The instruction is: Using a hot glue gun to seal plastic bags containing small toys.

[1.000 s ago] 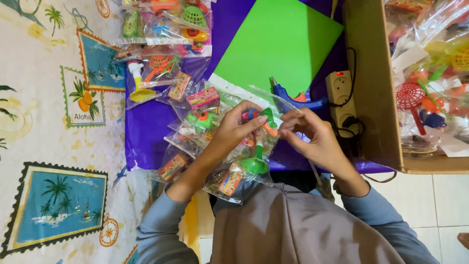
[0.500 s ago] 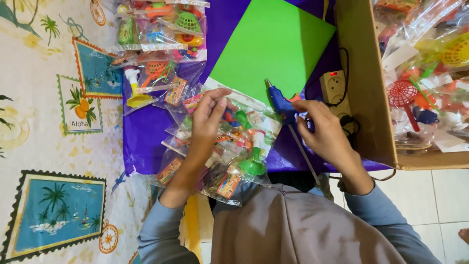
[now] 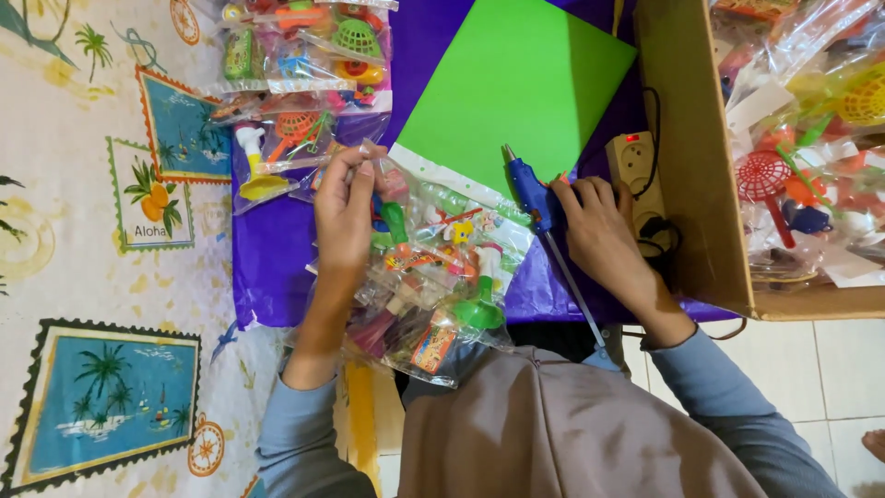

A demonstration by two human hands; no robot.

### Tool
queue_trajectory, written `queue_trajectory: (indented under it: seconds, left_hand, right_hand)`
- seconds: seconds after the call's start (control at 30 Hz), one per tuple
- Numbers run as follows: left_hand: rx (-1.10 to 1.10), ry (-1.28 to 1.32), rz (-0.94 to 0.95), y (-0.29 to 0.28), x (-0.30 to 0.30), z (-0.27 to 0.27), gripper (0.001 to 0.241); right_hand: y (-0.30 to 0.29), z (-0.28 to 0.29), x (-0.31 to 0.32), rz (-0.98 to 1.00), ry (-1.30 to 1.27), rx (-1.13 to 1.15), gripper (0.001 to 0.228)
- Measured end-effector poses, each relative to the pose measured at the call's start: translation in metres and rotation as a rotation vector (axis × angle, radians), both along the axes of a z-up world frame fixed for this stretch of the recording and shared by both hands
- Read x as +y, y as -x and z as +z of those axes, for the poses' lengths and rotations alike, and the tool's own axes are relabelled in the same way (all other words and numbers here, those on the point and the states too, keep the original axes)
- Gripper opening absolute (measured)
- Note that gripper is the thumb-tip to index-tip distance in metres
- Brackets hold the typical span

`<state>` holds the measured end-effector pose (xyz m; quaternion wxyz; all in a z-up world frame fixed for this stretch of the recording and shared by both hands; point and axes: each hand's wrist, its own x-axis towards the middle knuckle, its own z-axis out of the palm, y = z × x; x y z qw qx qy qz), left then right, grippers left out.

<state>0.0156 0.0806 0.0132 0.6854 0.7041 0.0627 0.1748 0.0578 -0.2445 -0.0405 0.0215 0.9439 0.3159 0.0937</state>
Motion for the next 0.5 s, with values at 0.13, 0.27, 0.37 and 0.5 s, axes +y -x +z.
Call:
queue_trajectory:
  seconds: [0.13, 0.27, 0.37, 0.5]
  left_hand:
    - [-0.034, -0.097, 0.041, -0.001, -0.001, -0.012, 0.020]
    - [0.032, -0.231, 0.115, 0.002, -0.004, 0.006, 0.020]
    - [0.059, -0.365, 0.165, 0.003, -0.002, 0.012, 0.018]
    - [0.052, -0.520, 0.195, 0.000, 0.010, -0.001, 0.017]
  right_hand:
    - [-0.010, -0.027, -0.004, -0.016, -0.109, 0.075, 0.069]
    - [-0.014, -0.013, 0.000, 0.000, -0.281, 0.197, 0.067]
    - [-0.019, -0.006, -0.001, 0.004, -0.403, 0.292, 0.059]
    - [-0.027, 0.000, 0.002, 0.014, -0.577, 0.370, 0.046]
